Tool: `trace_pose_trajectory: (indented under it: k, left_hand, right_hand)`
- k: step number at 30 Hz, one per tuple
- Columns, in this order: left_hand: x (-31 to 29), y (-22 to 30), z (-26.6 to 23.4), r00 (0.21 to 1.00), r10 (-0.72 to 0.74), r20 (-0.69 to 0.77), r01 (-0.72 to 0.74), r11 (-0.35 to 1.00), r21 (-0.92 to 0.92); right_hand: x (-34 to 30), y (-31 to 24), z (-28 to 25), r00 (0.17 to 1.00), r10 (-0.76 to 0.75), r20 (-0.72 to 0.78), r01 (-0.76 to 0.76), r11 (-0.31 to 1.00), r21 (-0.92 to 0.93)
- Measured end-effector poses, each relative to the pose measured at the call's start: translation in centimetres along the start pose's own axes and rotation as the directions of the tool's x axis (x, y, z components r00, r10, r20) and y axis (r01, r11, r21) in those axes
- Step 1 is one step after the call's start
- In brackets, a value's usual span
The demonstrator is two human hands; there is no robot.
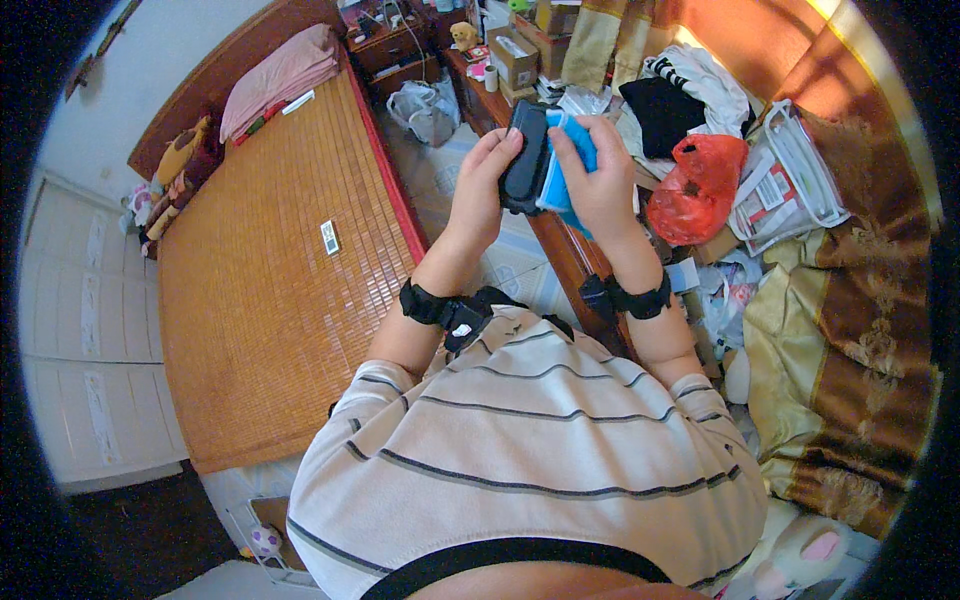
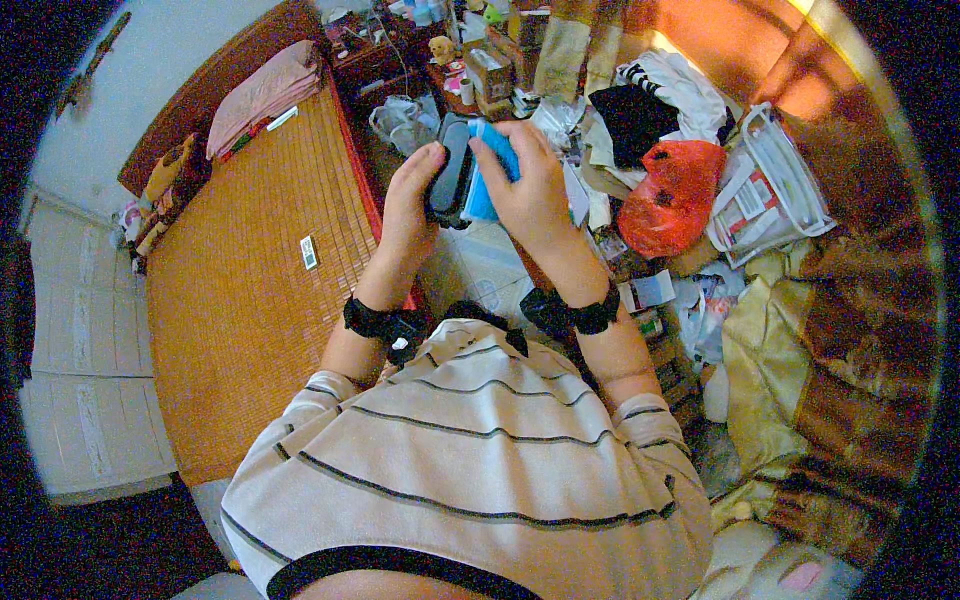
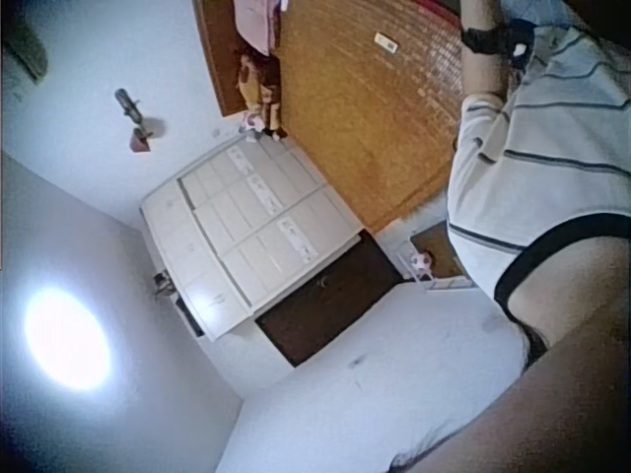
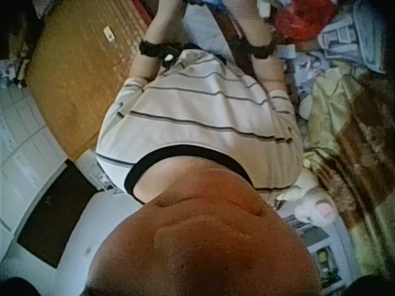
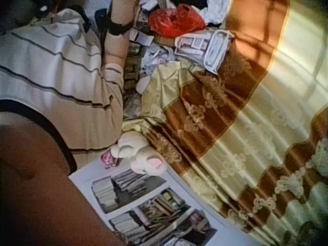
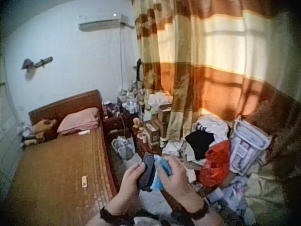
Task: The person wipes a small black device, several bottles, and a large white and blue cylindrical container using a blue cloth.
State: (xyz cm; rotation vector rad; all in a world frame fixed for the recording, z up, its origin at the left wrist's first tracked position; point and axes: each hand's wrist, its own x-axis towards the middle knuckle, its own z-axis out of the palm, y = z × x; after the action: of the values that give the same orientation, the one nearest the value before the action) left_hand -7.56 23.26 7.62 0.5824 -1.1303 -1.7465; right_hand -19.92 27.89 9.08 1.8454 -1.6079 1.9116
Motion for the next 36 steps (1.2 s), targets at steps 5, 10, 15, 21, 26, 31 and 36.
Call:
trace_pose_trajectory:
  k: [5,10,15,21,26,31,36]
  left_hand:
    - [1.1,0.0,-1.5,0.995,-0.095,-0.007,0.093,0.986,-0.137]
    - [0.9,0.3,-2.0,0.959,-0.252,0.131,0.273,0.946,-0.174]
    - [0.7,0.8,-0.9,0.944,-0.284,0.170,0.321,0.907,-0.273]
    - [1.9,0.3,-1.4,0.951,-0.277,0.138,0.308,0.890,-0.337]
    - [1.9,0.0,-1.6,0.960,-0.221,0.169,0.272,0.879,-0.392]
    - [1.5,0.4,-1.2,0.952,-0.238,0.192,0.296,0.876,-0.381]
    - [1.1,1.0,-0.9,0.931,-0.190,0.312,0.273,0.930,-0.248]
  right_hand:
    - [-2.6,-0.9,0.3,0.977,-0.005,0.212,-0.009,0.998,0.066]
    - [-0.8,-0.2,-0.5,0.969,-0.168,0.184,0.177,0.983,-0.037]
    - [1.8,0.9,-0.7,0.997,0.050,0.066,-0.049,0.999,-0.017]
    - [-1.2,-0.7,0.9,0.980,-0.058,0.191,0.049,0.997,0.053]
    - [-2.0,-1.7,1.0,0.952,-0.215,0.216,0.216,0.976,0.021]
    - [-0.5,-0.5,-0.4,0.862,-0.437,0.258,0.492,0.844,-0.214]
    - [2.4,1.0,-1.2,0.911,-0.404,0.084,0.412,0.878,-0.242]
